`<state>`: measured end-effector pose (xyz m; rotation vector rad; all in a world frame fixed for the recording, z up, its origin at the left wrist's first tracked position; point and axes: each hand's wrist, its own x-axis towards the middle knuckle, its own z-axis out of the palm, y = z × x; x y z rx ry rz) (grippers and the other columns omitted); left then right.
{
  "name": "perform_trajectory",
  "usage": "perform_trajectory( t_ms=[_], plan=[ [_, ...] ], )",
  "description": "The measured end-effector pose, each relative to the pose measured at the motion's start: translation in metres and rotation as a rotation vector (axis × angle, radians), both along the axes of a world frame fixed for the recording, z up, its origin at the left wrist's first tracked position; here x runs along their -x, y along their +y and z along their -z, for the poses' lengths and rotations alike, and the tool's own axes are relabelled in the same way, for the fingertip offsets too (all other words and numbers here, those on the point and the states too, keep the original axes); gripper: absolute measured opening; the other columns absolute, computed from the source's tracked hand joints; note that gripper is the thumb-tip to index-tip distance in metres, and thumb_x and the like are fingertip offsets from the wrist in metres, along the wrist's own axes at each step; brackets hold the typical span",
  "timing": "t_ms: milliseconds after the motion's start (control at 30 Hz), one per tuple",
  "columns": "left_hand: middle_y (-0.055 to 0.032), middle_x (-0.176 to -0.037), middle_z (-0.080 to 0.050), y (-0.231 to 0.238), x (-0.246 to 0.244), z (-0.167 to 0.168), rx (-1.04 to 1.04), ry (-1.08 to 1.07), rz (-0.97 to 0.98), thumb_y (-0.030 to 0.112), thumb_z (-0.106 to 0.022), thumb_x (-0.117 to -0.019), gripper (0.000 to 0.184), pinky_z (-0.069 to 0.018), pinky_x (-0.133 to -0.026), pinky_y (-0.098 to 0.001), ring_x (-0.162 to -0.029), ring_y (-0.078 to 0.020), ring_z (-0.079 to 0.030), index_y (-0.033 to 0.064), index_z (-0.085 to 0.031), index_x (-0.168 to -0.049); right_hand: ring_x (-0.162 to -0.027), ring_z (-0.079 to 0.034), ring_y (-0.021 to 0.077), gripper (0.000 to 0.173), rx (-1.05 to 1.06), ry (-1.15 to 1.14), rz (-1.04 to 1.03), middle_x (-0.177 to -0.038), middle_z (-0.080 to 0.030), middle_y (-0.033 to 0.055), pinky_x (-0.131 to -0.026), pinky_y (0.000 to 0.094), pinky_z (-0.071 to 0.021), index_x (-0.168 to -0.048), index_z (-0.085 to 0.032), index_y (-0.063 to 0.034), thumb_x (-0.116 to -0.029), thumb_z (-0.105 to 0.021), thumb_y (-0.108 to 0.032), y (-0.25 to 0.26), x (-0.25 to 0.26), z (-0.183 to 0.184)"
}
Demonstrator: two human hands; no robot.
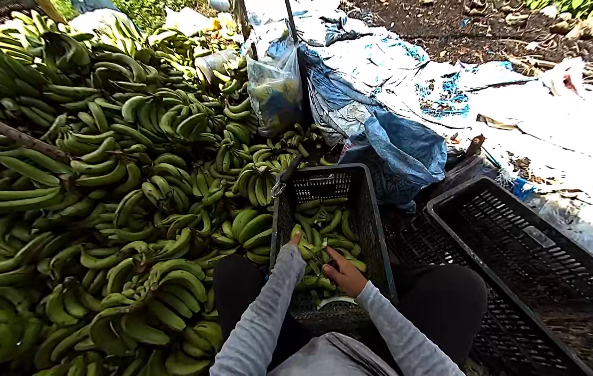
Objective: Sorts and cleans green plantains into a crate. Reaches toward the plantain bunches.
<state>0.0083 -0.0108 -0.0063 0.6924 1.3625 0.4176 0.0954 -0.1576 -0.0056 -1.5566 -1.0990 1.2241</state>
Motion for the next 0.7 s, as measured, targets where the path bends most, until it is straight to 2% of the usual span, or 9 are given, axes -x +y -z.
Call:
perform_trajectory(
  t_ms=[200, 233, 300, 367, 433, 500, 533, 633, 700],
  plan=[
    [-0.0283, -0.141, -0.051, -0.003, -0.006, -0.019, -0.078, 0.031, -0.014, 0.025, -0.043, -0.1115, 0.052, -0.0455, -0.103, -0.0397, -0.118, -0.0291, -0.058, -0.0066, -0.033, -0.151, -0.085, -0.062, 0.0174, 0.053, -0.144, -0.081, 0.275, -0.113, -0.067, 0.0234, -0.080, 0.0316, -0.0529, -0.147, -0.044, 0.0115, -0.1014, -0.054, -0.013, 0.001, 0.018, 0.003],
    [-0.0290, -0.129, -0.057, -0.008, -0.007, -0.017, -0.191, -0.025, -0.081, 0.022, -0.045, -0.1107, 0.051, -0.0512, -0.096, -0.0398, -0.107, -0.0293, -0.063, -0.0075, -0.032, -0.150, -0.079, -0.060, 0.0130, 0.049, -0.177, -0.032, 0.354, -0.107, -0.067, 0.0202, -0.075, 0.0275, -0.0516, -0.144, -0.047, 0.0130, -0.1012, -0.055, -0.010, 0.004, 0.020, 0.001],
    [-0.0120, -0.094, -0.060, -0.022, -0.011, -0.011, -0.428, -0.286, -0.202, 0.011, -0.044, -0.1076, 0.045, -0.0588, -0.075, -0.0311, -0.077, -0.0153, -0.066, -0.0047, -0.026, -0.146, -0.066, -0.054, 0.0036, 0.041, -0.213, 0.137, 0.495, -0.088, -0.061, 0.0070, -0.062, 0.0199, -0.0484, -0.137, -0.050, 0.0126, -0.1009, -0.054, -0.006, 0.012, 0.019, -0.005],
    [-0.0068, -0.099, -0.060, -0.029, -0.008, -0.014, -0.440, -0.504, -0.159, 0.007, -0.044, -0.1041, 0.050, -0.0598, -0.073, -0.0351, -0.082, -0.0159, -0.067, 0.0071, -0.019, -0.147, -0.061, -0.053, 0.0005, 0.033, -0.246, 0.173, 0.542, -0.080, -0.058, 0.0009, -0.057, 0.0173, -0.0483, -0.128, -0.053, 0.0118, -0.1002, -0.055, -0.005, 0.016, 0.010, -0.009],
    [-0.0160, -0.112, -0.059, -0.022, -0.003, -0.027, -0.323, -0.404, -0.060, 0.015, -0.042, -0.1089, 0.053, -0.0571, -0.073, -0.0427, -0.088, -0.0241, -0.065, 0.0138, -0.016, -0.155, -0.077, -0.062, 0.0076, 0.034, -0.288, -0.118, 0.429, -0.097, -0.068, 0.0094, -0.072, 0.0261, -0.0540, -0.124, -0.061, 0.0101, -0.0990, -0.059, -0.013, 0.012, 0.001, -0.007],
    [-0.0180, -0.109, -0.060, -0.009, -0.006, -0.031, -0.319, -0.182, 0.038, 0.029, -0.044, -0.1102, 0.054, -0.0561, -0.074, -0.0393, -0.082, -0.0216, -0.063, 0.0067, -0.023, -0.155, -0.096, -0.072, 0.0295, 0.041, -0.282, -0.313, 0.304, -0.111, -0.074, 0.0200, -0.086, 0.0525, -0.0559, -0.129, -0.066, 0.0048, -0.0997, -0.061, -0.023, 0.010, 0.004, -0.008],
    [-0.0175, -0.106, -0.060, -0.006, -0.007, -0.033, -0.347, -0.097, 0.078, 0.030, -0.047, -0.1095, 0.055, -0.0562, -0.073, -0.0363, -0.078, -0.0192, -0.062, 0.0025, -0.028, -0.153, -0.095, -0.071, 0.0289, 0.042, -0.266, -0.281, 0.278, -0.110, -0.074, 0.0190, -0.086, 0.0516, -0.0556, -0.130, -0.065, 0.0050, -0.0997, -0.061, -0.023, 0.009, 0.009, -0.010],
    [-0.0119, -0.091, -0.059, 0.000, -0.008, -0.040, -0.397, -0.123, 0.150, 0.024, -0.049, -0.1090, 0.048, -0.0566, -0.067, -0.0322, -0.068, -0.0152, -0.061, 0.0003, -0.032, -0.148, -0.062, -0.056, 0.0026, 0.033, -0.191, 0.282, 0.317, -0.080, -0.062, -0.0008, -0.060, 0.0186, -0.0496, -0.129, -0.053, 0.0073, -0.0988, -0.057, -0.006, 0.009, 0.020, -0.023],
    [-0.0014, -0.077, -0.058, 0.005, -0.004, -0.030, -0.454, -0.320, 0.251, 0.021, -0.047, -0.1075, 0.038, -0.0573, -0.060, -0.0257, -0.061, -0.0084, -0.062, 0.0006, -0.036, -0.138, -0.057, -0.056, 0.0031, 0.028, -0.144, 0.537, 0.326, -0.073, -0.061, -0.0027, -0.055, 0.0176, -0.0491, -0.128, -0.052, 0.0038, -0.1001, -0.052, -0.003, 0.005, 0.012, -0.034]
  ],
)
